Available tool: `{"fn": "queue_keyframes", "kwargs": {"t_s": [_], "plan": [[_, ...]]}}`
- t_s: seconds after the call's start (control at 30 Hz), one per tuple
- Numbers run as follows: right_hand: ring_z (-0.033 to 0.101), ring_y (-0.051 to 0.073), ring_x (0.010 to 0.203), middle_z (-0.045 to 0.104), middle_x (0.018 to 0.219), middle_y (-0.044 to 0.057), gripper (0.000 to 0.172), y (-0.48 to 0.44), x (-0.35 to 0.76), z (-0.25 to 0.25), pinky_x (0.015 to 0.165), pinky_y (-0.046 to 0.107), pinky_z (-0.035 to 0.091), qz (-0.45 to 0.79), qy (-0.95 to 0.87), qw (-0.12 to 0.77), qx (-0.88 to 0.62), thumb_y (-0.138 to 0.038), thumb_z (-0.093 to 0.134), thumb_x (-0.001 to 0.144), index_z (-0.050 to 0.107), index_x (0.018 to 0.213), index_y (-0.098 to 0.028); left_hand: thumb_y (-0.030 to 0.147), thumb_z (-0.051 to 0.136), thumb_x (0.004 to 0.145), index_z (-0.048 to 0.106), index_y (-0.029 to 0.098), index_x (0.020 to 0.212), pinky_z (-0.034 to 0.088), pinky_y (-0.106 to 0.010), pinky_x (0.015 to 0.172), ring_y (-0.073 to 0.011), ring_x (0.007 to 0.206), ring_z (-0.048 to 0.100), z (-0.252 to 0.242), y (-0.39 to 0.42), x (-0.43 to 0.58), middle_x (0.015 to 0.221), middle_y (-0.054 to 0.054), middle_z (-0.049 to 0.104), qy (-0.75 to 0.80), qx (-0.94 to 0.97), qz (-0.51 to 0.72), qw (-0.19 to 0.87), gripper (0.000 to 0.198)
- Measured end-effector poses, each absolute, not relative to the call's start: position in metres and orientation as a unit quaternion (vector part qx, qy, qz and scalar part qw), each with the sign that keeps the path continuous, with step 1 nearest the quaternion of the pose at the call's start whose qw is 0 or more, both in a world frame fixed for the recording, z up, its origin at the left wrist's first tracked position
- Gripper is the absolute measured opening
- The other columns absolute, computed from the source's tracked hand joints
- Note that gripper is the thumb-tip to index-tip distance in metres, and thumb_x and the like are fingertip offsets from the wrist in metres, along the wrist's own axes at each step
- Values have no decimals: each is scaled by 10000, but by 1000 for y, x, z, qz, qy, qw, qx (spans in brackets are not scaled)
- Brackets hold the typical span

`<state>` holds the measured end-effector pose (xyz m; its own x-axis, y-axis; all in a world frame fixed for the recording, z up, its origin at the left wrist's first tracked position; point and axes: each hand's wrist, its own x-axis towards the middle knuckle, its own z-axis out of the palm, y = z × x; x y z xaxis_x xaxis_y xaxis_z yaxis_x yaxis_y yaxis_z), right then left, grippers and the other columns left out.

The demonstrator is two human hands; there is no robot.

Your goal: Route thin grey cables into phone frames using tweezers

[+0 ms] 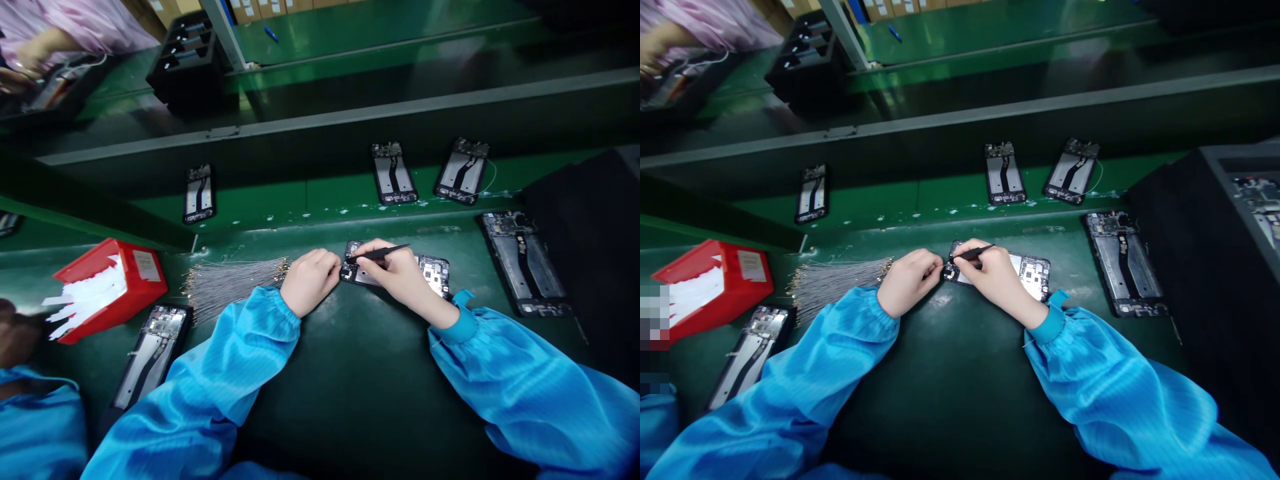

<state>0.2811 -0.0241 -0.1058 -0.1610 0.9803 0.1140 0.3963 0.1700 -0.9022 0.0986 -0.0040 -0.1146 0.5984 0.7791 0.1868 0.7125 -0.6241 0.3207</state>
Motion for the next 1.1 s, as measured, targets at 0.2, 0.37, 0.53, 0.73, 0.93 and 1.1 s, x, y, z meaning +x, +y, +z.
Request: {"fn": "queue_keyframes", "kwargs": {"t_s": [0.2, 0.37, 0.53, 0.73, 0.93, 1.1], "plan": [[584, 167, 805, 621, 872, 40, 116, -27, 279, -104, 717, 301, 467, 307, -733, 376, -476, -167, 492, 803, 580, 871, -201, 165, 457, 818, 530, 164, 754, 401, -220, 618, -122, 652, 487, -115, -3, 99, 674, 4, 507, 420, 890, 144, 106, 98], [557, 188, 795, 596, 833, 73, 119, -26, 272, -104, 729, 337, 455, 241, -794, 353, -433, -159, 432, 828, 548, 835, -183, 174, 461, 822, 541, 156, 761, 415, -220, 619, -126, 659, 499, -114, -2, 98, 686, -3, 522, 415, 891, 144, 116, 103], [560, 167, 797, 590, 854, 45, 112, -26, 279, -101, 727, 310, 457, 260, -760, 378, -460, -162, 456, 819, 551, 861, -204, 174, 373, 879, 579, 170, 963, 441, -220, 706, -120, 766, 526, -110, 2, 87, 859, -38, 550, 374, 906, 150, 127, 223], [548, 166, 751, 568, 784, 22, 89, -50, 340, -102, 685, 302, 430, 202, -645, 420, -606, -217, 462, 831, 537, 782, -207, 160, 365, 882, 567, 321, 1108, 410, -208, 631, -112, 746, 474, -106, 9, 77, 956, -25, 509, 284, 951, 89, 85, 343], [491, 175, 607, 514, 647, 11, 116, -82, 383, -113, 595, 322, 362, 85, -609, 376, -693, -249, 476, 805, 493, 700, -203, 206, 438, 871, 600, 273, 1047, 409, -230, 651, -131, 764, 476, -95, 13, 85, 891, -28, 521, 266, 958, 74, 76, 249], [525, 165, 633, 553, 681, 15, 141, -83, 371, -112, 608, 304, 391, 132, -645, 349, -667, -265, 464, 828, 508, 710, -202, 166, 430, 858, 569, 221, 1025, 390, -278, 673, -161, 767, 474, -82, -3, 103, 856, -37, 528, 219, 975, 32, 15, 224]]}}
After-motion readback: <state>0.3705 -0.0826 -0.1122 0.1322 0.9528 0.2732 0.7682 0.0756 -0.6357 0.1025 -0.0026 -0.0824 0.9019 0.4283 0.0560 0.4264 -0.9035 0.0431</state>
